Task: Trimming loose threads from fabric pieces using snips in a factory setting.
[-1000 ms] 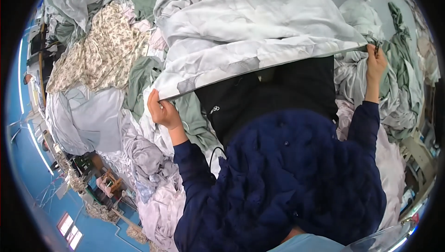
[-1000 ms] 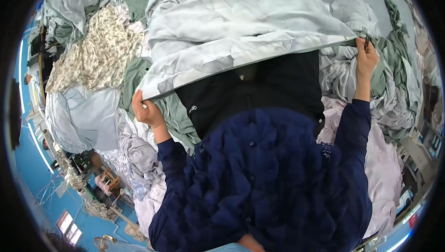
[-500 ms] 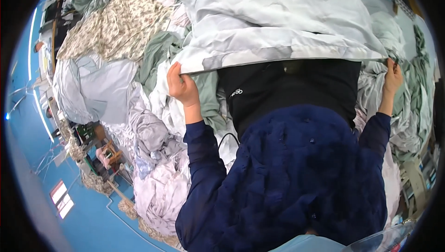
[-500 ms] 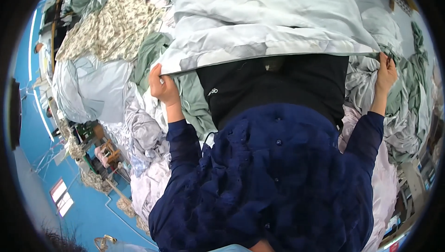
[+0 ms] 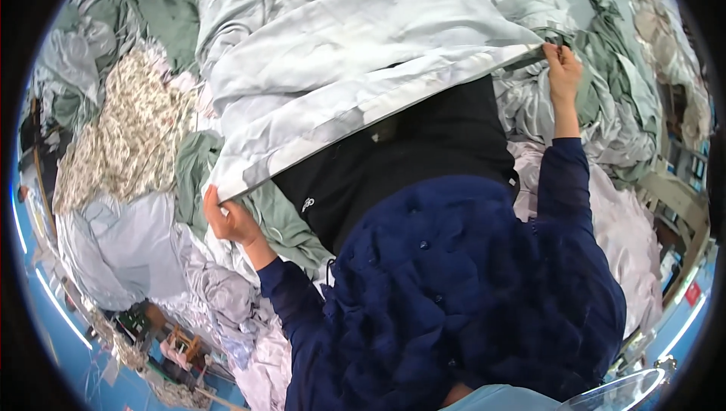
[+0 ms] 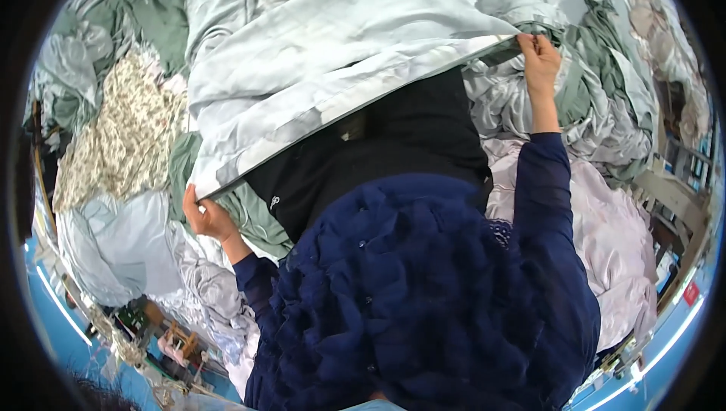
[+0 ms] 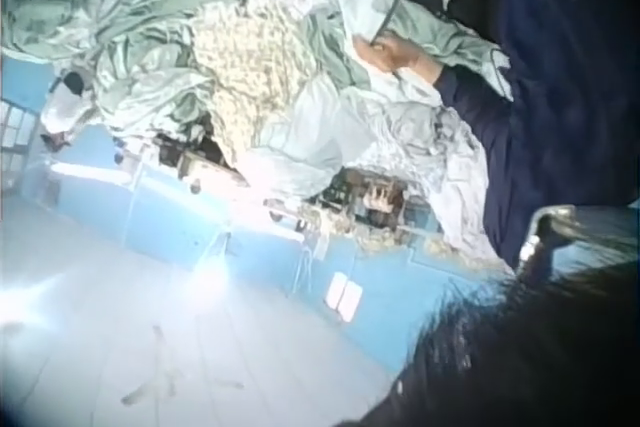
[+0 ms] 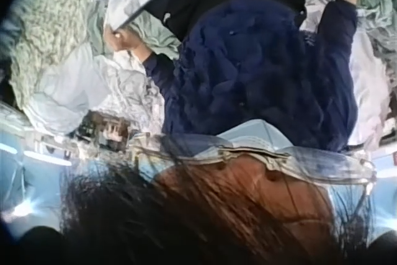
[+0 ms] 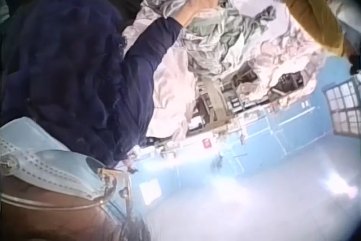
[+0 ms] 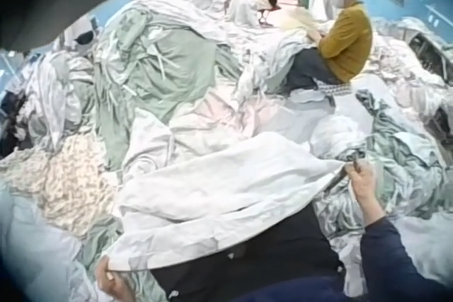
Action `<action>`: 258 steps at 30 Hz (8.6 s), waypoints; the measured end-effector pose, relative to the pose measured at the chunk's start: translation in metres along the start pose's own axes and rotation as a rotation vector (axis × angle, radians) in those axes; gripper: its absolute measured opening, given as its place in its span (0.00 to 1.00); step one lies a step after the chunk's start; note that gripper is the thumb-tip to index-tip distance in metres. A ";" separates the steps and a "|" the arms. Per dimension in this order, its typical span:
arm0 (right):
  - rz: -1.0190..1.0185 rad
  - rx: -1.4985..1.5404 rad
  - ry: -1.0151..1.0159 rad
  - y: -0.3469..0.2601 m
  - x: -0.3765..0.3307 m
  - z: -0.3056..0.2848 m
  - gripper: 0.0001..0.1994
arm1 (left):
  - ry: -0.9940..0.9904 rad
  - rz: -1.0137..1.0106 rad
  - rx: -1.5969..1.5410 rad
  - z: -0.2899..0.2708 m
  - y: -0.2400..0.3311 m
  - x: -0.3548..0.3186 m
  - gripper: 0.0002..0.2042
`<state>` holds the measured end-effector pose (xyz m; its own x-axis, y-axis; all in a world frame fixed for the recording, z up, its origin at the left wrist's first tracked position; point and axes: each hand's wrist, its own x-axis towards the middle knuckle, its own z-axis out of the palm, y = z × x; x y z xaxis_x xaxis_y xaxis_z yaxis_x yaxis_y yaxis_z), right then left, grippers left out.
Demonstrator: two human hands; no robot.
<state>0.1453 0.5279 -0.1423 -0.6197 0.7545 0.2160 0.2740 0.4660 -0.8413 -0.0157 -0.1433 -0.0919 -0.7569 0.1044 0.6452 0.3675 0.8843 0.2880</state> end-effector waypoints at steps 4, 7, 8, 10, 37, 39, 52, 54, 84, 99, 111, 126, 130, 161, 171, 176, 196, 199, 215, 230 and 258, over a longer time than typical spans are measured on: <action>0.043 0.077 -0.007 0.011 0.002 -0.004 0.08 | -0.002 -0.008 -0.013 0.004 0.004 0.004 0.17; 0.042 0.078 -0.005 0.014 0.006 -0.005 0.08 | -0.002 -0.007 -0.029 0.004 0.007 0.009 0.16; 0.044 0.085 -0.010 0.012 0.006 -0.003 0.08 | -0.002 0.004 -0.025 0.000 0.006 0.011 0.16; 0.055 -0.030 -0.017 0.002 0.006 0.008 0.08 | 0.018 -0.040 0.004 -0.010 0.006 0.009 0.17; 0.063 -0.221 -0.149 0.095 0.056 -0.021 0.20 | -0.222 -0.103 -0.090 -0.007 0.019 0.009 0.17; 0.144 -0.222 -0.137 0.106 0.058 -0.033 0.18 | -0.280 -0.366 -0.233 -0.009 0.048 0.012 0.16; -0.363 0.357 -1.042 -0.270 -0.110 0.201 0.07 | -0.341 -1.579 -1.224 -0.014 0.139 0.022 0.19; -0.365 0.339 -1.197 -0.291 -0.124 0.230 0.07 | -0.232 -1.610 -1.256 -0.004 0.143 0.019 0.14; -0.546 0.425 -1.146 -0.290 -0.144 0.281 0.07 | -0.001 -1.513 -1.557 0.021 0.133 0.010 0.03; -0.440 0.455 -1.167 -0.282 -0.137 0.253 0.15 | -0.149 -1.523 -1.485 0.017 0.131 0.012 0.03; -0.539 0.413 -1.175 -0.279 -0.142 0.250 0.14 | -0.122 -1.508 -1.651 0.016 0.135 0.013 0.02; -0.536 0.421 -1.146 -0.288 -0.144 0.254 0.13 | -0.151 -1.508 -1.665 0.016 0.134 0.015 0.03; -0.563 0.453 -1.144 -0.288 -0.144 0.258 0.14 | -0.185 -1.493 -1.687 0.016 0.132 0.015 0.03; -0.259 0.496 -1.151 -0.280 -0.142 0.259 0.12 | -0.051 -1.521 -1.509 0.027 0.146 0.022 0.07; -0.243 0.398 -1.197 -0.292 -0.149 0.271 0.07 | -0.021 -1.421 -1.458 0.028 0.153 0.016 0.05; -0.136 0.442 -1.187 -0.287 -0.152 0.270 0.04 | -0.020 -1.428 -1.464 0.028 0.152 0.016 0.06; -0.403 0.575 -1.149 -0.304 -0.146 0.229 0.10 | -0.219 -1.370 -1.512 0.024 0.160 0.025 0.04; -0.639 0.633 -1.225 -0.295 -0.135 0.221 0.10 | -0.236 -1.372 -1.592 0.026 0.156 0.021 0.04; -0.529 0.325 -1.105 -0.282 -0.123 0.229 0.16 | -0.231 -1.252 -1.484 0.028 0.159 0.016 0.05; -0.201 0.450 -1.242 -0.291 -0.133 0.249 0.09 | -0.313 -1.166 -1.398 0.027 0.162 0.015 0.07; -0.777 0.344 -0.950 -0.267 -0.146 0.221 0.11 | -0.491 -1.541 -1.347 0.008 0.169 0.020 0.07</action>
<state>0.0000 0.1911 -0.0582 -0.8502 -0.3548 0.3890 -0.5118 0.3836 -0.7687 0.0269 0.0119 -0.0357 -0.7220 0.0660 -0.6887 -0.6458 -0.4213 0.6367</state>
